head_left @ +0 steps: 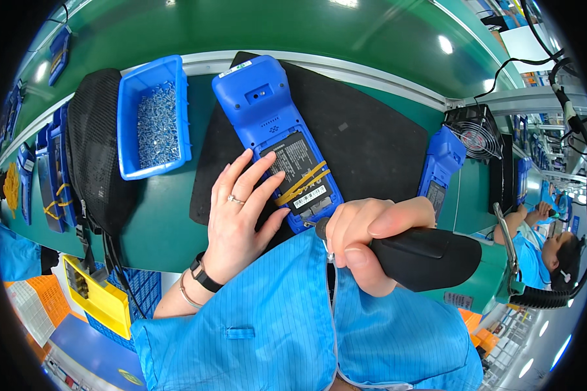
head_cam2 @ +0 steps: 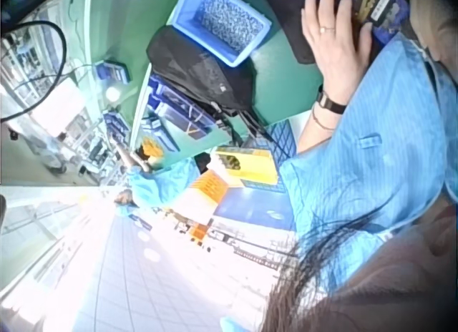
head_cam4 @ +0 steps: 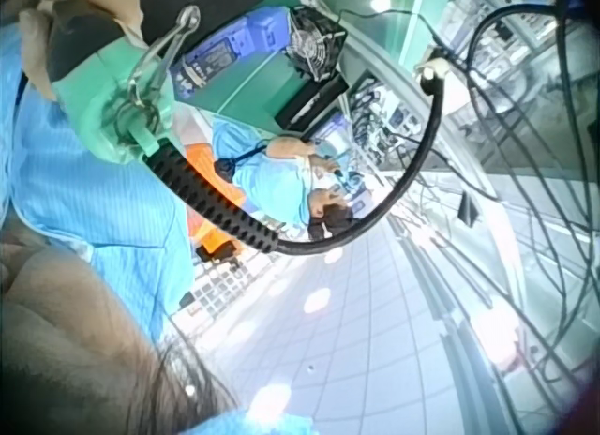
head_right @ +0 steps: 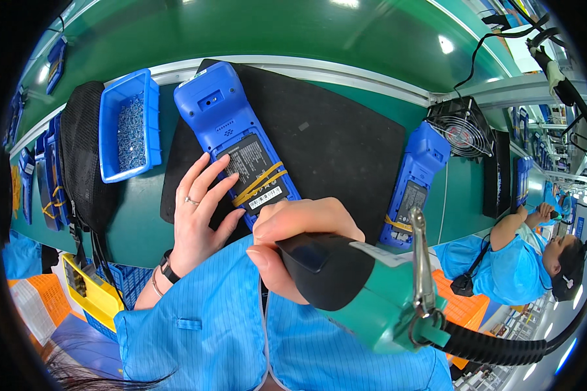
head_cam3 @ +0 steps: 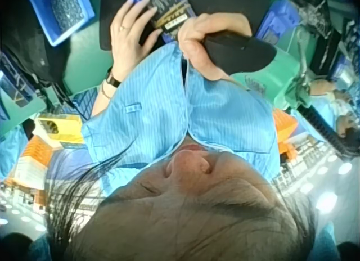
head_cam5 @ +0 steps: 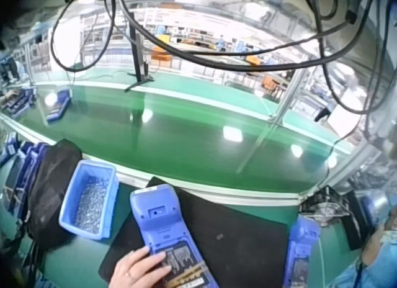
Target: The person fastens screws into handheld electronic devices using an electric screwdriver and places them onto the conveyor belt.
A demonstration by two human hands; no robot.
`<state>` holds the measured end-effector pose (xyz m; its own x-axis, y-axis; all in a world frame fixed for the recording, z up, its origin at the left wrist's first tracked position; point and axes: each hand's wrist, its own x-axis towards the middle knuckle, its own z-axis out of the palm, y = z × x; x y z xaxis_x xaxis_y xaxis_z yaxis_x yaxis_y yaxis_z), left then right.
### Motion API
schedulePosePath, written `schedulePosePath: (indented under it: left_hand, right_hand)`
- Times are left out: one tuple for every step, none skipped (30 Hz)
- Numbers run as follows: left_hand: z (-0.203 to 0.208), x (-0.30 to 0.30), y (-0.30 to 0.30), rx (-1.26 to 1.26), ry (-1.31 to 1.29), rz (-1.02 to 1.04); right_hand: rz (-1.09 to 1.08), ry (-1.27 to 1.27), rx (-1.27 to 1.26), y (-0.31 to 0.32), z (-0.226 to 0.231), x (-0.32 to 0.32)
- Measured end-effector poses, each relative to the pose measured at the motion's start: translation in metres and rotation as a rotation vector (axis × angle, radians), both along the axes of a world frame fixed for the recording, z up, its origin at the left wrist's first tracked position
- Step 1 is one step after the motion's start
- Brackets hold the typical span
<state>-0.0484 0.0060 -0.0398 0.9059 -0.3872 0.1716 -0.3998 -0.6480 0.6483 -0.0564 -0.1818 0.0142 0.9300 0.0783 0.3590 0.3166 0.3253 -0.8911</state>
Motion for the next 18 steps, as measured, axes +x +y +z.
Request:
schedulePosePath:
  left_hand:
    - [0.0001, 0.0000, -0.0007, 0.002, -0.001, -0.003]
    - [0.0001, 0.0000, -0.0012, 0.004, -0.001, -0.003]
    - [0.0002, -0.0001, -0.0017, 0.006, -0.002, -0.003]
    - [0.0003, 0.0000, -0.0018, 0.006, -0.002, -0.004]
    - [0.0004, 0.0001, -0.0019, 0.007, 0.002, -0.002]
    - [0.0004, 0.0004, -0.0019, 0.007, 0.006, 0.000]
    - [0.0005, 0.0002, -0.0016, 0.008, 0.005, 0.000]
    - [0.0005, 0.0001, -0.0011, 0.010, 0.008, 0.001]
    - [0.0007, 0.0001, -0.0008, 0.012, 0.010, 0.002]
    - [0.0008, 0.0002, -0.0009, 0.012, 0.009, 0.001]
    - [0.0009, 0.0002, -0.0011, 0.014, 0.005, -0.001]
    - [0.0010, 0.0003, -0.0013, 0.016, 0.002, -0.002]
    - [0.0007, 0.0000, -0.0014, 0.016, 0.000, -0.003]
    - [0.0005, -0.0003, -0.0015, 0.005, 0.007, -0.004]
    - [0.0008, -0.0004, -0.0017, -0.006, 0.013, -0.006]
    - [0.0010, -0.0005, -0.0015, -0.008, 0.014, -0.007]
    - [0.0021, -0.0005, -0.0014, 0.001, 0.030, -0.014]
    - [0.0024, -0.0003, -0.0014, 0.009, 0.046, -0.021]
  right_hand:
    - [-0.003, -0.001, 0.002, -0.0006, -0.0008, -0.0013]
    - [-0.027, -0.003, -0.020, -0.0008, -0.0017, -0.0032]
    - [-0.051, -0.004, -0.041, -0.0008, -0.0023, -0.0049]
    - [-0.052, -0.004, -0.040, -0.0005, -0.0030, -0.0057]
    - [-0.068, 0.001, -0.043, 0.0000, -0.0036, -0.0063]
    - [-0.084, 0.006, -0.045, 0.0002, -0.0040, -0.0065]
    - [-0.083, 0.005, -0.045, 0.0005, -0.0039, -0.0066]
    - [-0.087, -0.002, -0.045, 0.0007, -0.0037, -0.0065]
    - [-0.091, -0.009, -0.045, 0.0009, -0.0037, -0.0062]
    - [-0.091, -0.010, -0.045, 0.0005, -0.0035, -0.0054]
    - [-0.058, -0.024, -0.027, -0.0001, -0.0034, -0.0040]
    - [-0.024, -0.039, -0.010, -0.0005, -0.0031, -0.0031]
    - [-0.025, -0.041, -0.009, -0.0007, -0.0033, -0.0033]
    - [-0.009, -0.042, -0.002, -0.0011, -0.0037, -0.0035]
    - [0.007, -0.043, 0.005, -0.0015, -0.0037, -0.0035]
    - [0.006, -0.042, 0.004, -0.0013, -0.0041, -0.0037]
    - [0.003, -0.046, -0.002, -0.0012, -0.0045, -0.0037]
    - [0.000, -0.050, -0.008, -0.0011, -0.0048, -0.0037]
